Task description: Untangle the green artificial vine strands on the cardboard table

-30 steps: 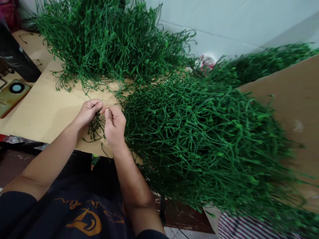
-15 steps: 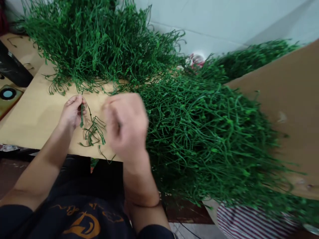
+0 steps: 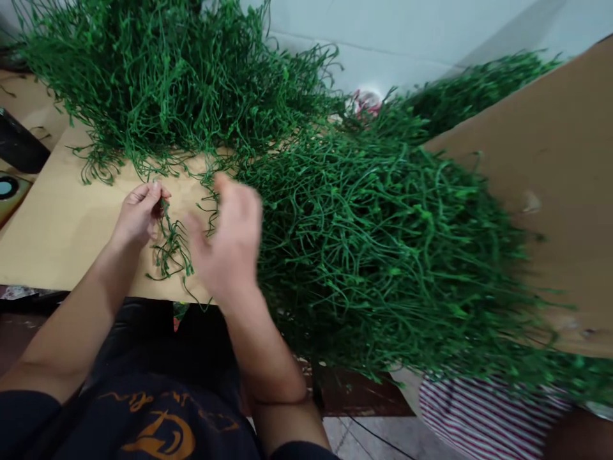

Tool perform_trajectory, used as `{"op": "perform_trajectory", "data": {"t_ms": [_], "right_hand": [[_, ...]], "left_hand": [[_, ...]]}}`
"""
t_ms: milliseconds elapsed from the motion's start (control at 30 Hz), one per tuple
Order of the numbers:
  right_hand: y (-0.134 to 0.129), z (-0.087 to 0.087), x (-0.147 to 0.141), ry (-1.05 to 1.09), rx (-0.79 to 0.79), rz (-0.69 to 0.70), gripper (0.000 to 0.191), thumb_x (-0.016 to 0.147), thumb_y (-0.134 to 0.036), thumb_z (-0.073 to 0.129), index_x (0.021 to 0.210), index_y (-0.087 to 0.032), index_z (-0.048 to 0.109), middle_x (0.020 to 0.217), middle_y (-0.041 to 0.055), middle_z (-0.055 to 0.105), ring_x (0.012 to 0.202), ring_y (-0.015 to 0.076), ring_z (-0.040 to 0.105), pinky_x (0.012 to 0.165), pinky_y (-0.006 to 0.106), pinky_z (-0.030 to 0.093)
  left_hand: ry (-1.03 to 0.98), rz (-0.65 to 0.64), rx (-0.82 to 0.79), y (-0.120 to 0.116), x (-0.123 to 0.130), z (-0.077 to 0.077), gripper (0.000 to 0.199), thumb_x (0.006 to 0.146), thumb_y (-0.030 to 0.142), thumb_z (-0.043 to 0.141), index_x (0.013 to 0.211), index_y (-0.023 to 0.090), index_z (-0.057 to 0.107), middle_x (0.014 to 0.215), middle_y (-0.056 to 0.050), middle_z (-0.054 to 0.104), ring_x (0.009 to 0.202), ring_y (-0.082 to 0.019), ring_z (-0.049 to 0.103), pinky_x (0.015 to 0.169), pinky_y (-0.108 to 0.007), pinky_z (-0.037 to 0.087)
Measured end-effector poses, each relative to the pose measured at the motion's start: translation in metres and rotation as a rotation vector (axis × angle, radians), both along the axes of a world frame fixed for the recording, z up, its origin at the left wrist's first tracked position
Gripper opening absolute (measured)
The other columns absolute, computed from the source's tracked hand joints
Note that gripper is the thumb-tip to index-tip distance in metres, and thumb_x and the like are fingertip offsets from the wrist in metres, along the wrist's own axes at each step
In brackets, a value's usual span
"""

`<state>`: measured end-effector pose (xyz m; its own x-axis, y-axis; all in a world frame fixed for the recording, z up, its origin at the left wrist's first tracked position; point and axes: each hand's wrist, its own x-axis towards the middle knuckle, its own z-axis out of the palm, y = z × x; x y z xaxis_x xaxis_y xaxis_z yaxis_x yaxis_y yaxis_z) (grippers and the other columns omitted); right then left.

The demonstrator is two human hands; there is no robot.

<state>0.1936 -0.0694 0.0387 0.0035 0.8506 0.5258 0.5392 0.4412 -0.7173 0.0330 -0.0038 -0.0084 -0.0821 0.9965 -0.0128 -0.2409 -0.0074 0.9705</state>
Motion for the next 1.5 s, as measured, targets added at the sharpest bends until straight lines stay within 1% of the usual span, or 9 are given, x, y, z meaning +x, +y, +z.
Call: {"op": "perform_trajectory", "data": {"t_ms": [100,200,367,500,633,833,933,1100,1500], "right_hand": [[0.013,-0.037,-0.038,-0.052,-0.107,0.062,0.037,0.085,-0.048,0.053,0.105,-0.017,0.054,0.098,0.011,0.061,0.091,0.0205,0.057,0.079,0.037,0.048],[0.022,-0.054,-0.048,0.003,-0.252,0.116,0.029,0.087,-0.043,0.05,0.099,-0.016,0.054,0.086,0.0068,0.063,0.075,0.0158,0.058,0.073,0.032,0.048],[0.022,-0.053,-0.042,0.242,-0.241,0.154,0.027,0.088,-0.045,0.048,0.092,-0.018,0.053,0.078,0.002,0.06,0.069,0.0112,0.054,0.068,0.027,0.045],[0.024,-0.053,-0.042,0.515,-0.416,0.323,0.043,0.082,-0.062,0.048,0.074,-0.02,0.046,0.059,-0.0046,0.043,0.053,0.0069,0.039,0.053,0.023,0.037],[0.028,-0.052,-0.043,0.763,-0.592,0.416,0.049,0.07,-0.064,0.062,0.07,-0.02,0.041,0.057,-0.0069,0.038,0.051,0.0045,0.036,0.05,0.021,0.034],[0.023,-0.053,-0.041,0.83,-0.621,0.495,0.047,0.078,-0.06,0.057,0.068,-0.021,0.033,0.057,-0.0073,0.034,0.047,0.0038,0.032,0.045,0.02,0.029],[0.019,-0.054,-0.044,0.769,-0.569,0.505,0.045,0.082,-0.058,0.052,0.067,-0.021,0.031,0.057,-0.0071,0.028,0.046,0.0043,0.025,0.044,0.021,0.024],[0.008,-0.055,-0.05,0.408,-0.346,0.363,0.035,0.089,-0.044,0.043,0.065,-0.019,0.035,0.062,-0.0035,0.034,0.059,0.0081,0.034,0.058,0.023,0.031],[-0.007,-0.036,-0.045,-0.259,-0.161,0.193,0.027,0.094,-0.03,0.029,0.07,-0.019,0.039,0.067,0.002,0.047,0.063,0.0124,0.041,0.061,0.026,0.029]], "left_hand": [[0.0,-0.046,0.019,-0.004,0.002,-0.002,0.033,0.078,0.046,0.065,0.064,0.017,0.056,0.055,0.004,0.053,0.047,-0.005,0.045,0.047,-0.019,0.036],[-0.028,-0.095,0.002,-0.007,0.005,-0.003,0.035,0.078,0.047,0.064,0.064,0.017,0.054,0.059,0.003,0.054,0.05,-0.006,0.048,0.051,-0.02,0.04],[-0.074,-0.125,-0.01,-0.007,0.009,0.005,0.037,0.082,0.046,0.059,0.062,0.017,0.049,0.062,0.002,0.052,0.053,-0.006,0.048,0.053,-0.019,0.041],[-0.094,-0.16,-0.031,-0.009,0.009,0.009,0.037,0.085,0.044,0.056,0.061,0.017,0.047,0.063,0.002,0.052,0.053,-0.006,0.046,0.053,-0.019,0.041],[-0.109,-0.185,-0.03,-0.01,0.008,0.006,0.037,0.085,0.044,0.057,0.061,0.017,0.047,0.065,0.002,0.052,0.054,-0.006,0.046,0.054,-0.019,0.042],[0.001,-0.12,-0.029,-0.004,0.006,0.001,0.039,0.086,0.05,0.052,0.063,0.019,0.043,0.061,0.003,0.049,0.052,-0.007,0.047,0.051,-0.02,0.038],[0.01,-0.076,-0.032,-0.002,0.006,0.001,0.039,0.086,0.049,0.051,0.063,0.019,0.042,0.059,0.003,0.047,0.052,-0.007,0.046,0.048,-0.019,0.036],[-0.087,-0.026,-0.071,-0.005,0.008,0.002,0.036,0.087,0.034,0.054,0.06,0.018,0.038,0.055,0.004,0.041,0.048,-0.005,0.039,0.048,-0.017,0.034],[-0.187,0.025,-0.186,-0.014,0.015,0.004,0.036,0.09,0.016,0.044,0.055,0.016,0.038,0.05,0.004,0.037,0.042,-0.004,0.032,0.042,-0.015,0.025]]}}
